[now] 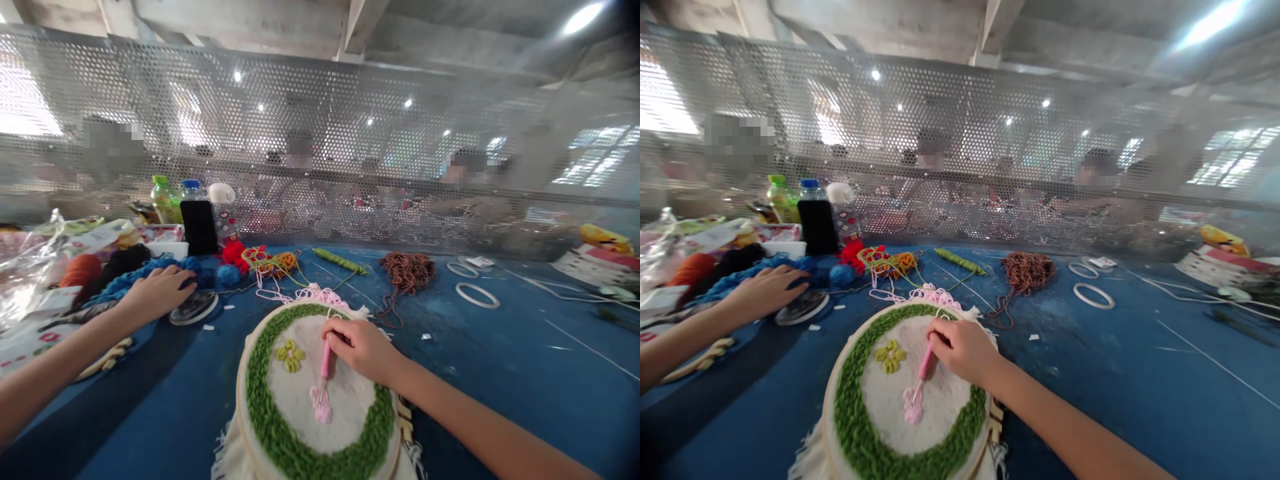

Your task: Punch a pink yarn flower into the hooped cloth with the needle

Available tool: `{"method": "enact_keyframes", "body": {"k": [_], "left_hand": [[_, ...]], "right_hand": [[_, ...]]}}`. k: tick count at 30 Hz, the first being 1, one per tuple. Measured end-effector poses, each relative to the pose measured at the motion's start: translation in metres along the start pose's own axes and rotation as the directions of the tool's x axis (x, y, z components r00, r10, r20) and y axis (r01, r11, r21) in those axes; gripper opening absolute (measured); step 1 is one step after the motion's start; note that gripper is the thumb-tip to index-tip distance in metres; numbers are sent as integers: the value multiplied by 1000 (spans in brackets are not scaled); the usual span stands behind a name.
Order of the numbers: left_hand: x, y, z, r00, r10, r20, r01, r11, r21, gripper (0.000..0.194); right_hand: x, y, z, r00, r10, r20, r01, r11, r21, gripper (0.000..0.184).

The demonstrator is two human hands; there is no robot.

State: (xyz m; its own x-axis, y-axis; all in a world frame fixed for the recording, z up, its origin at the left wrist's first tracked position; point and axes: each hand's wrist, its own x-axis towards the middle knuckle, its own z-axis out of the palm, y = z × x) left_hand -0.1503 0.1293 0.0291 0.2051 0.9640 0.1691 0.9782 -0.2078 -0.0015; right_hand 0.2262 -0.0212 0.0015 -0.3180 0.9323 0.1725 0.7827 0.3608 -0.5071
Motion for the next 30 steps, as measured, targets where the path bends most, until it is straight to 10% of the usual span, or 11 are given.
{"method": "enact_keyframes", "body": {"k": [9,14,21,30], "left_hand": [[-62,68,-43,876,210,-435,-324,923,-206,27],[-96,117,-30,725,605,-330,-671,728,-138,28],[-99,115,13,772,624,-123,-636,760,-134,60],[-91,88,-10,766,400,-503,-561,799,-218,22]], "right_hand": [[-1,2,2,1000,-30,1,30,999,-39,21],[-1,3,1,999,-47,15,48,996,-70,20],[-3,-2,-2,998,-65,-3,64,992,-107,20],[-4,0,1,996,-86,-20,83,987,-140,20]]}}
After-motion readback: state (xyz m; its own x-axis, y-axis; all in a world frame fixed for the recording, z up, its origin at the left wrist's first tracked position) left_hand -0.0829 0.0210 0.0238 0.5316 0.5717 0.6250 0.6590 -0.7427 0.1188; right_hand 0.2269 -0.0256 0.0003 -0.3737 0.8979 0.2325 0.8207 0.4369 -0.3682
